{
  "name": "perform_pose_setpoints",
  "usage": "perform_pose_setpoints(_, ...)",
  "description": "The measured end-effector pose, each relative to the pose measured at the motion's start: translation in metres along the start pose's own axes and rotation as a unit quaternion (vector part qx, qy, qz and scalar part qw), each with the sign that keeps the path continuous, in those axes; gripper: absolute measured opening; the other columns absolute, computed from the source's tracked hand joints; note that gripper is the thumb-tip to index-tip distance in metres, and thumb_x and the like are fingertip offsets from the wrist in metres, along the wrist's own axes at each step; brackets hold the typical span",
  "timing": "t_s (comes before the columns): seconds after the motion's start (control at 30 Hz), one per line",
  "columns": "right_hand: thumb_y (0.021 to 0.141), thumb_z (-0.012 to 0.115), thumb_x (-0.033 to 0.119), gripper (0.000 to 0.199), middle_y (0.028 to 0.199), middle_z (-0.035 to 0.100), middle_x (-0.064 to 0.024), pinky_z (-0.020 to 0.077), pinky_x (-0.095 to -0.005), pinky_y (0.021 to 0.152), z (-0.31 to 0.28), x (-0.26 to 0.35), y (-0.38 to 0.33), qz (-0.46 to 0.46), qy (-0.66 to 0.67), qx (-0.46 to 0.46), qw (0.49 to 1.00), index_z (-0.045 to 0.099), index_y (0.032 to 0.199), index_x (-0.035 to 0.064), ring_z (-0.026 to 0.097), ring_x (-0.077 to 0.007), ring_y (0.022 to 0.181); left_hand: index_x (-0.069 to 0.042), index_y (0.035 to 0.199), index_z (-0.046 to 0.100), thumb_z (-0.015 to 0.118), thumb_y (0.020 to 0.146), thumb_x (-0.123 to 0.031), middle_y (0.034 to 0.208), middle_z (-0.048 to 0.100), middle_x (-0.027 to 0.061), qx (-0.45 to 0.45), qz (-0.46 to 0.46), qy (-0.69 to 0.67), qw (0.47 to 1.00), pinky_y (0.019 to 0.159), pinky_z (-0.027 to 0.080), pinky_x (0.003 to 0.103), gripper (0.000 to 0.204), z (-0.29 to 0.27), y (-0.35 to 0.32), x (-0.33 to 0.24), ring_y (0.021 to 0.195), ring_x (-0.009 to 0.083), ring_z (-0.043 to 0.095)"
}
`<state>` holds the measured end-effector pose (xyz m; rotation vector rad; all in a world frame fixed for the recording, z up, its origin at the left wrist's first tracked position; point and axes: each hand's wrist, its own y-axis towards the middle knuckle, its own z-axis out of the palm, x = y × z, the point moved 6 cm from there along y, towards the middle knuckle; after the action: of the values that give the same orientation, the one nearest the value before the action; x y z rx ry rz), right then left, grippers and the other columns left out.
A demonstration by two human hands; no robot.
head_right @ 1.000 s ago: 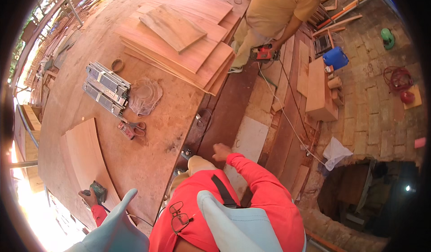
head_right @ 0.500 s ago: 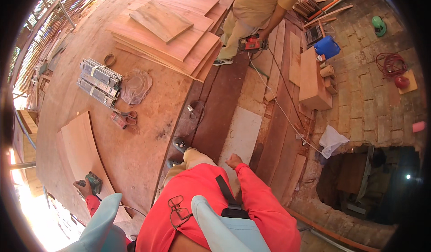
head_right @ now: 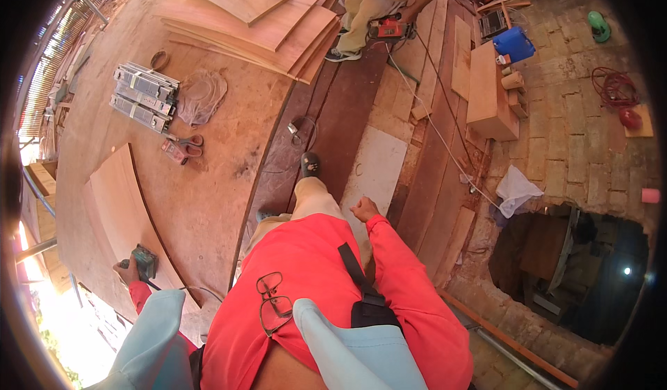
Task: Sanding a rectangular wood board with an electric hand sander in a workshop.
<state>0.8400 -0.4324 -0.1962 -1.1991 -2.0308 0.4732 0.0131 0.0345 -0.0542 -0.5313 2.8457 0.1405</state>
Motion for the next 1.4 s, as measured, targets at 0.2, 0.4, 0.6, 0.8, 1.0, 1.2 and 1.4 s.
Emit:
perform_pose_setpoints(0.2, 0.084, 0.079, 0.029, 0.034, 0.064, 0.064, -0.0085, 0.0524, -0.0360, 0.049, -0.023, -0.043, 0.034, 0.026, -0.003, 0.001, 1.000, 0.057, 0.081, 0.0033, 0.063, -0.0192, 0.052, -0.008, 0.132, 0.052, 0.084, 0.082, -0.041, 0.105, 0.070, 0.0220, -0.024, -0.050, -0.133, 0.990, 0.081, 0.057, 0.046, 0.068, -0.010, -0.043, -0.055, 0.093, 0.0358, 0.071)
perform_pose_setpoints(0.4, 0.083, 0.080, 0.031, 0.035, 0.068, 0.065, -0.0103, 0.0539, -0.0374, 0.050, -0.085, -0.037, 0.127, 0.025, -0.047, 0.029, 0.998, 0.061, 0.085, 0.0028, 0.064, -0.0216, 0.053, -0.011, 0.142, 0.053, 0.072, 0.092, -0.044, 0.107, 0.070, 0.0244, -0.047, -0.087, -0.100, 0.990, 0.080, 0.057, 0.048, 0.062, -0.023, -0.114, -0.090, 0.093, 0.0381, 0.070)
perform_pose_setpoints(0.6, 0.083, 0.080, 0.029, 0.032, 0.071, 0.066, -0.0114, 0.0549, -0.0338, 0.049, -0.169, -0.027, 0.275, 0.010, -0.067, 0.100, 0.993, 0.062, 0.086, 0.0028, 0.065, -0.0206, 0.056, -0.010, 0.142, 0.049, 0.072, 0.094, -0.041, 0.109, 0.069, 0.0234, 0.021, -0.083, -0.069, 0.994, 0.083, 0.056, 0.043, 0.061, -0.005, -0.187, -0.157, 0.091, 0.0343, 0.069)
perform_pose_setpoints(0.8, 0.084, 0.076, 0.028, 0.030, 0.067, 0.066, -0.0097, 0.0550, -0.0364, 0.051, -0.277, 0.024, 0.400, 0.021, 0.058, 0.118, 0.991, 0.057, 0.079, 0.0054, 0.067, -0.0201, 0.055, -0.006, 0.131, 0.053, 0.081, 0.087, -0.047, 0.108, 0.067, 0.0207, -0.011, -0.170, -0.064, 0.983, 0.085, 0.054, 0.044, 0.066, -0.029, -0.272, -0.228, 0.096, 0.0338, 0.067)
perform_pose_setpoints(1.0, 0.085, 0.074, 0.029, 0.031, 0.066, 0.064, -0.0085, 0.0542, -0.0343, 0.050, -0.328, 0.085, 0.447, -0.008, 0.163, 0.092, 0.982, 0.055, 0.080, 0.0051, 0.065, -0.0168, 0.055, -0.006, 0.134, 0.049, 0.080, 0.088, -0.035, 0.117, 0.063, 0.0184, -0.052, -0.172, -0.079, 0.980, 0.091, 0.052, 0.042, 0.063, -0.020, -0.322, -0.288, 0.101, 0.0303, 0.064)
perform_pose_setpoints(1.2, 0.087, 0.073, 0.027, 0.028, 0.069, 0.065, -0.0093, 0.0546, -0.0336, 0.052, -0.311, 0.079, 0.443, -0.006, 0.088, 0.148, 0.985, 0.056, 0.086, 0.0042, 0.063, -0.0171, 0.054, -0.005, 0.135, 0.049, 0.078, 0.090, -0.031, 0.119, 0.062, 0.0174, -0.070, -0.174, -0.064, 0.980, 0.094, 0.052, 0.040, 0.060, -0.025, -0.338, -0.292, 0.104, 0.0293, 0.064)
perform_pose_setpoints(1.4, 0.087, 0.073, 0.028, 0.029, 0.069, 0.065, -0.0097, 0.0540, -0.0341, 0.050, -0.313, 0.071, 0.452, 0.007, 0.038, 0.139, 0.990, 0.056, 0.085, 0.0041, 0.064, -0.0179, 0.054, -0.005, 0.130, 0.053, 0.079, 0.089, -0.035, 0.113, 0.066, 0.0168, -0.072, -0.213, -0.011, 0.974, 0.091, 0.053, 0.041, 0.058, -0.033, -0.358, -0.298, 0.100, 0.0287, 0.066)
